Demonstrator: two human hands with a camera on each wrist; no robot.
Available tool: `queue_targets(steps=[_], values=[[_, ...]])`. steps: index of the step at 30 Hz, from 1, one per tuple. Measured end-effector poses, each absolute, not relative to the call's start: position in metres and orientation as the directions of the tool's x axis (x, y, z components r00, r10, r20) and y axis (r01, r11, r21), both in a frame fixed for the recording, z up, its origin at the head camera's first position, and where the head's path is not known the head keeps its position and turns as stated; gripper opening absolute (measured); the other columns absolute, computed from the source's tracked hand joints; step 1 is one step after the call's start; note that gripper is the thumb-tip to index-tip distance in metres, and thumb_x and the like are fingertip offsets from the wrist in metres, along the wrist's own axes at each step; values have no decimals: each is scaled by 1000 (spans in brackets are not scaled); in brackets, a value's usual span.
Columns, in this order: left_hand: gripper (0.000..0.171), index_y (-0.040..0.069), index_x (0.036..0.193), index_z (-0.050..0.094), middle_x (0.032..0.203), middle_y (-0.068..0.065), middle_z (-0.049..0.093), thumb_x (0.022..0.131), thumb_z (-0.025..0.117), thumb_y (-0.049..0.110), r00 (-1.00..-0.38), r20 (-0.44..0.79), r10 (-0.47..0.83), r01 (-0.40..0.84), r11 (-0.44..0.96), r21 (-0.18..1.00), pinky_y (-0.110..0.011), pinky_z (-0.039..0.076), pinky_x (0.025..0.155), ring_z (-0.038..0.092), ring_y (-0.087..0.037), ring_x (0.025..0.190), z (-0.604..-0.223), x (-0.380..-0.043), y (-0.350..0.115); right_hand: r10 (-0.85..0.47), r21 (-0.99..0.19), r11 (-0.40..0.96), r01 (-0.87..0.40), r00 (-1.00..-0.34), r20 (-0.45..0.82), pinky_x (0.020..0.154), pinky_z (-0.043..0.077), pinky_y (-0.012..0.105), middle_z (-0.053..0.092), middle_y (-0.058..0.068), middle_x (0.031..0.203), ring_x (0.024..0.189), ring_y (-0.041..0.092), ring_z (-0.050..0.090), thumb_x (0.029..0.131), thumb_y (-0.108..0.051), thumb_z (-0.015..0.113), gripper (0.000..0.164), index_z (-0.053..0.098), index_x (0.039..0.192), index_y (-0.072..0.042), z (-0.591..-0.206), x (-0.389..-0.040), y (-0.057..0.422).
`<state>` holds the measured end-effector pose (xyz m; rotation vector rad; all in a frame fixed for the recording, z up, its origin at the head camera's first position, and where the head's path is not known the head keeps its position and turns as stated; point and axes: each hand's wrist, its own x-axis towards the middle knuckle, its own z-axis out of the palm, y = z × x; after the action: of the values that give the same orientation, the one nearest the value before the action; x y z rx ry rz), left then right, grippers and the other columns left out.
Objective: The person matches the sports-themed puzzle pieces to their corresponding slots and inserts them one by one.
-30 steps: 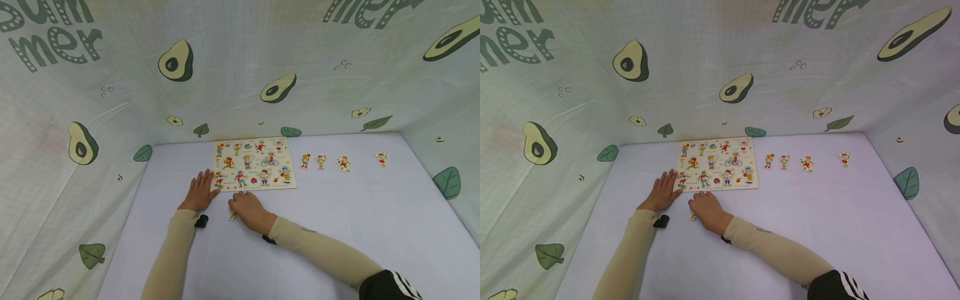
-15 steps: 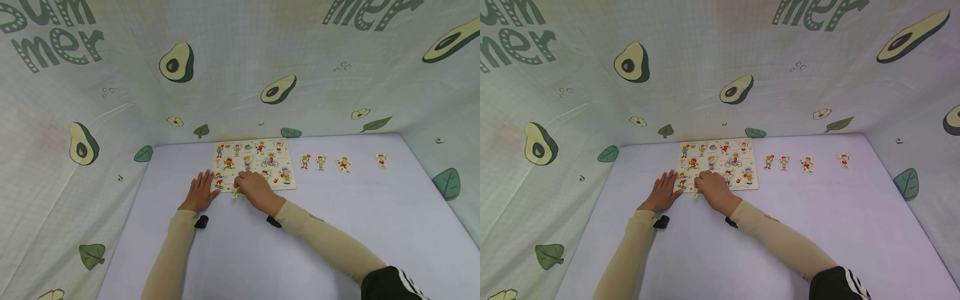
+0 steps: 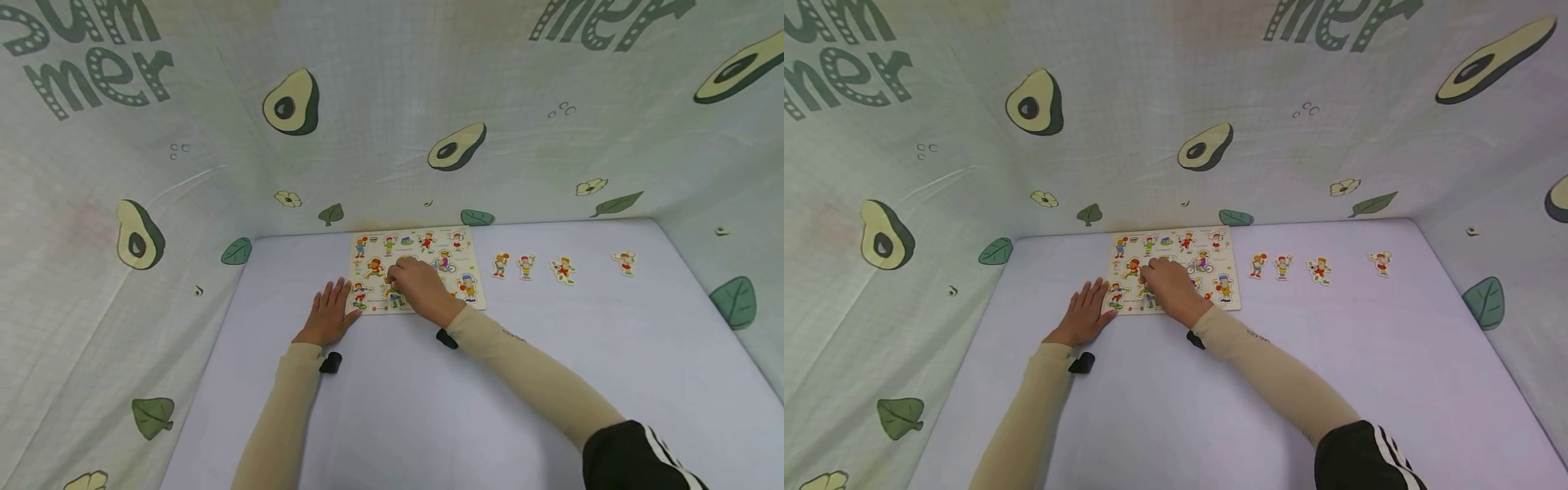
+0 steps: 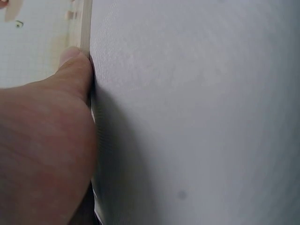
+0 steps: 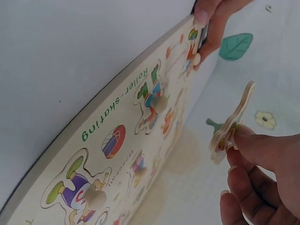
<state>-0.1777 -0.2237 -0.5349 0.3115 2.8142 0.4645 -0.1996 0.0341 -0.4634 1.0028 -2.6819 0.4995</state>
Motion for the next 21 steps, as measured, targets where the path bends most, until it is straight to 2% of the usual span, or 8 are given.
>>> queue_targets(steps=[10,21], values=[[79,1,169,12,177,-21,4,112,48,42,-937,-245,248,155,926,344,-62,1,130,-3,-43,163,-534,-177,-224,-566,-269,729,-629,-776,279,79,60,35,73,7,99,92,24,69,97,-10,79,8,75,103,-6,-471,-226,21],[78,0,169,14,177,-22,6,113,48,41,-942,-222,252,170,929,329,-63,2,130,-1,-44,163,-536,-177,-223,-553,-287,769,-571,-820,150,85,62,37,76,10,106,101,25,72,101,-11,73,10,76,109,-5,-480,-258,-1]])
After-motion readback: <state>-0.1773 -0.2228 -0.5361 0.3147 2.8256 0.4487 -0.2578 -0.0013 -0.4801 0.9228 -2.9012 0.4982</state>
